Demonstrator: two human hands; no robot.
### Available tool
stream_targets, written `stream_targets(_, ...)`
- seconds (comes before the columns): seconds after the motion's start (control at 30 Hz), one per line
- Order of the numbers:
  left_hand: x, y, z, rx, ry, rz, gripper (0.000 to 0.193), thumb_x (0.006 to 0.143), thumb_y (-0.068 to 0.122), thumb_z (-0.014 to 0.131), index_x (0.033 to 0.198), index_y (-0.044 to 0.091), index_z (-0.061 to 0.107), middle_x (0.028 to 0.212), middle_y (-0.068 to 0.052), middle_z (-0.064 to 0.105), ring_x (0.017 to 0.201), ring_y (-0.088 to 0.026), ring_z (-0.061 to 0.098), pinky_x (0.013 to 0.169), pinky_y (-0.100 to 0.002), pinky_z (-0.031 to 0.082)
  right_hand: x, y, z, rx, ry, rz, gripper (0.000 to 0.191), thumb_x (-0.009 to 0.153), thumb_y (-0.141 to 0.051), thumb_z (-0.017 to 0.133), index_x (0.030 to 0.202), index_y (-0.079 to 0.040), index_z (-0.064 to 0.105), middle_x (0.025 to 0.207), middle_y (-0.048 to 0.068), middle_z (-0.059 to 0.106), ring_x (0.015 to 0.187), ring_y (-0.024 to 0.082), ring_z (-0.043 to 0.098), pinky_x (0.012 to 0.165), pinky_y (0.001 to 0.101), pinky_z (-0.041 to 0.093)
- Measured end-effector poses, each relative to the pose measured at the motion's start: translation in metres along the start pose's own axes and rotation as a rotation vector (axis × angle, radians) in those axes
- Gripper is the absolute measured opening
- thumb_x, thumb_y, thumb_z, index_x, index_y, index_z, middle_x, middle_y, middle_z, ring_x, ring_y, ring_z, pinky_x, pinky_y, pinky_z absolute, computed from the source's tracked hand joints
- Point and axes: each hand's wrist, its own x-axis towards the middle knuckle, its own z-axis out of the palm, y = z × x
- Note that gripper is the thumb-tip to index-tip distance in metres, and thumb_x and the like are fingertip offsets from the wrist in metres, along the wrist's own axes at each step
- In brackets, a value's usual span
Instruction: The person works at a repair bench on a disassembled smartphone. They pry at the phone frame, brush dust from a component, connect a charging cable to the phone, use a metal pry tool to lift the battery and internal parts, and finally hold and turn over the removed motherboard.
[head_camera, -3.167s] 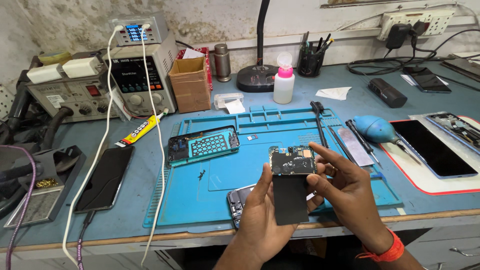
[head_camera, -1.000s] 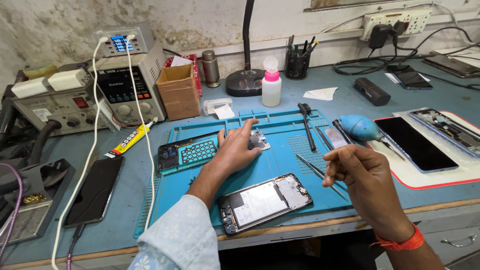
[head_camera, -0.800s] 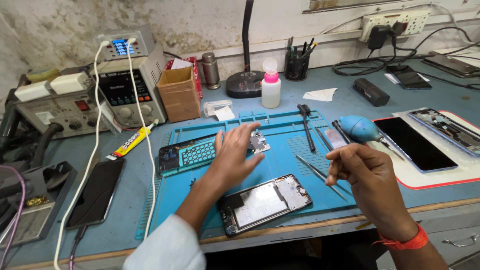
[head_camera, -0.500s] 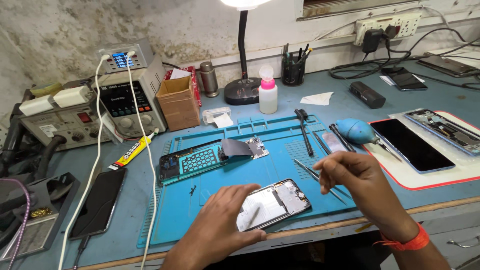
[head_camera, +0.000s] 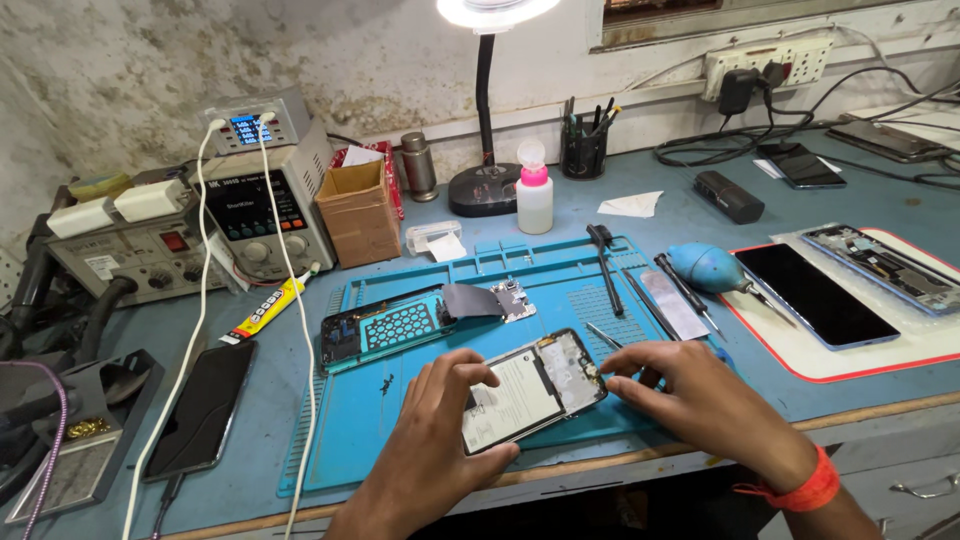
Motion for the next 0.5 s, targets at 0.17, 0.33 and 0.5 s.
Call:
stream_targets(0.17, -0.004, -0.005, 0.002, 0.128, 0.087, 0.164, 0.067, 0.070, 0.025, 0.089, 0.122, 0.010, 0.049, 0.134, -0.016, 0.049, 0.121, -0.038, 0.050, 0.100, -0.051, 0.039, 0.004, 0.003, 0.011, 0.127, 0.007, 0.115, 0.036, 0.090, -0.027, 0.071, 0.122, -0.012, 0.077, 0.084, 0.008, 0.084, 0.066, 0.014, 0.078, 0.066, 0.0292, 0.061)
stream_targets(0.33, -0.003, -0.006, 0.002, 0.161, 0.159, 0.159, 0.070, 0.071, 0.024, 0.087, 0.126, 0.008, 0.048, 0.135, -0.017, 0.048, 0.125, -0.039, 0.049, 0.103, -0.052, 0.038, 0.008, 0.007, 0.027, 0.265, 0.077, 0.102, 0.040, 0.089, -0.019, 0.069, 0.127, -0.008, 0.074, 0.085, 0.009, 0.084, 0.064, 0.013, 0.074, 0.063, 0.0306, 0.059)
stream_targets(0.5, 0.000, -0.006, 0.009, 0.291, 0.302, 0.256, 0.078, 0.071, 0.023, 0.087, 0.137, 0.012, 0.046, 0.135, -0.017, 0.050, 0.125, -0.038, 0.050, 0.105, -0.053, 0.038, 0.013, 0.013, 0.038, 0.270, 0.141, 0.021, 0.044, 0.089, -0.015, 0.067, 0.133, -0.011, 0.068, 0.088, 0.007, 0.083, 0.065, 0.012, 0.075, 0.066, 0.0302, 0.059)
